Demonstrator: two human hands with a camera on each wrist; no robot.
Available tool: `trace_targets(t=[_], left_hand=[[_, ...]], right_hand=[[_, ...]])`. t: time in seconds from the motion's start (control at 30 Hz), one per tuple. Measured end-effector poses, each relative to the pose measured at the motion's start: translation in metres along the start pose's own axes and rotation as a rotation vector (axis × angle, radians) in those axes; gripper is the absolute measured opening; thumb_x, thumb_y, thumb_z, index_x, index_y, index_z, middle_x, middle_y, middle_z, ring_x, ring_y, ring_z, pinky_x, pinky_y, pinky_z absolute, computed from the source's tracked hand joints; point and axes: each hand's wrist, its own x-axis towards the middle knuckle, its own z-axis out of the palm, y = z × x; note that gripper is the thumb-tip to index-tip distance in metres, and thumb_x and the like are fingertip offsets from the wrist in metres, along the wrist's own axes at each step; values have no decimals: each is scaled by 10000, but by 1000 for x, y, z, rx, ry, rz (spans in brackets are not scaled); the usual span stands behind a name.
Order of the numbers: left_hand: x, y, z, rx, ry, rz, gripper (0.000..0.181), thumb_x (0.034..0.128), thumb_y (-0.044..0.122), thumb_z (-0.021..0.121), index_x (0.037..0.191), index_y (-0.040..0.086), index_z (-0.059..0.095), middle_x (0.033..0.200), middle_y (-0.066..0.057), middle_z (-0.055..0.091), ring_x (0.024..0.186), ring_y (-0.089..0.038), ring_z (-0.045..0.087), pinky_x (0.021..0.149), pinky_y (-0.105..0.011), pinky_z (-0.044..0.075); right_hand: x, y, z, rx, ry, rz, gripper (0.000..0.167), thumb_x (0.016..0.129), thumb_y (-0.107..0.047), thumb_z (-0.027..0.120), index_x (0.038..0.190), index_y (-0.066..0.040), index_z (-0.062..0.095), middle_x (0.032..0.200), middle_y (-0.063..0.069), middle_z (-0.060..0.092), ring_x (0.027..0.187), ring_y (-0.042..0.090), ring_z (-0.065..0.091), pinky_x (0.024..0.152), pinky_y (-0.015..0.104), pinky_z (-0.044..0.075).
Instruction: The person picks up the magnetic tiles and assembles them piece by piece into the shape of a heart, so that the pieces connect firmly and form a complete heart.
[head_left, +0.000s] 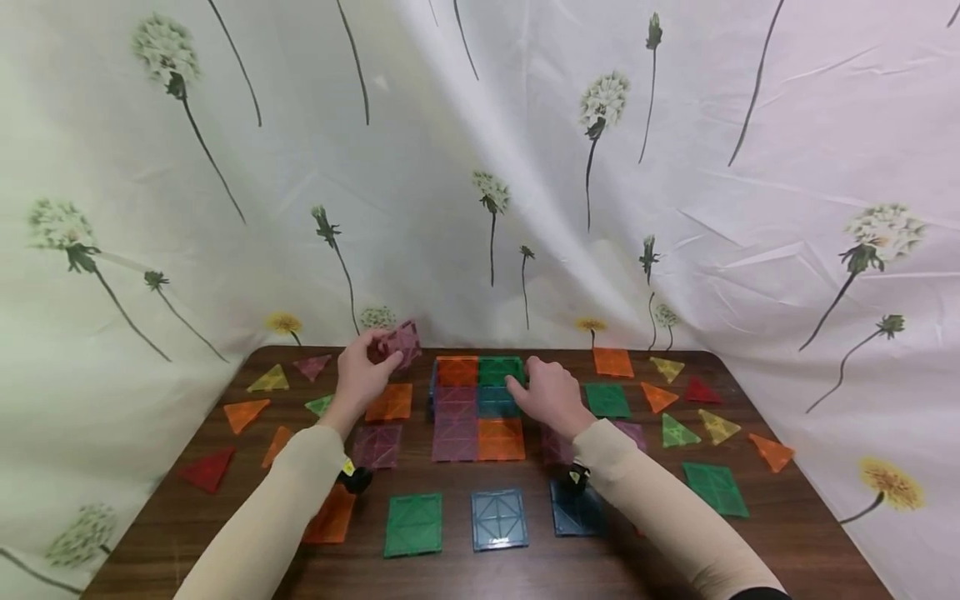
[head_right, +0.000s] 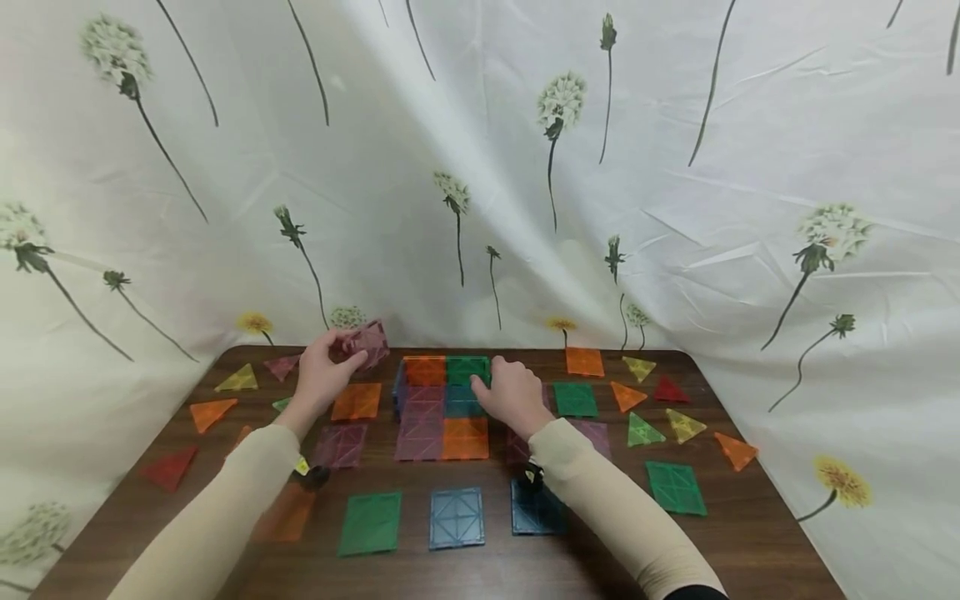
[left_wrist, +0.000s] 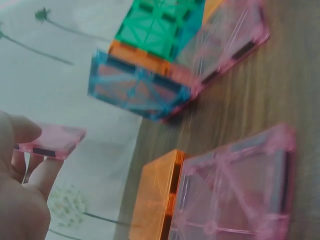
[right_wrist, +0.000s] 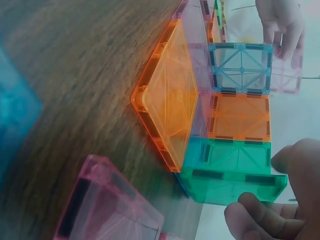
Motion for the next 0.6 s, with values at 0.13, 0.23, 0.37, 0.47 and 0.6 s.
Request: trace_targets(t=[0.13,0.23,0.37,0.47,0.6], left_hand=[[-18,10,-3,-13,-7,-7,307,993,155,745,1273,64,657,1081,-114,638,943,-238,615,788,-290,495],[-31,15,-4,-35,-9,-9,287,991,155,748,1247,69,651,1044,-90,609,935,-223,595,781,-258,477],[-48,20,-5,-43,-16,-9,268,989,153,746,1225,74,646,1021,-82,614,975,-228,606,809,-292,467],[-60,23,-5,-39,-26,-16,238,980,140,746,1178,70,633,998,-86,621,977,-236,614,825,-301,468],[-76,28,-5,-23,-34,-34,213,964,122,748,1106,71,598,967,-90,623,918,-229,603,807,-283,472]], right_hand=[[-8,2,-3,35,10,-6,425,1019,-515,642,978,-96,583,549,11,474,421,167,426,406,290,317],[-12,4,-4,50,30,-23,444,1013,-535,642,1109,-104,590,580,1,504,438,168,444,419,304,347],[-18,7,-4,58,59,-56,433,993,-531,677,1181,-154,576,767,-26,608,588,136,545,516,309,457],[-22,10,-4,67,69,-66,438,981,-524,700,1212,-170,585,964,-15,663,780,132,625,649,340,547],[-26,11,-7,82,60,-63,460,985,-515,699,1254,-159,590,1092,39,676,933,183,673,748,412,590]])
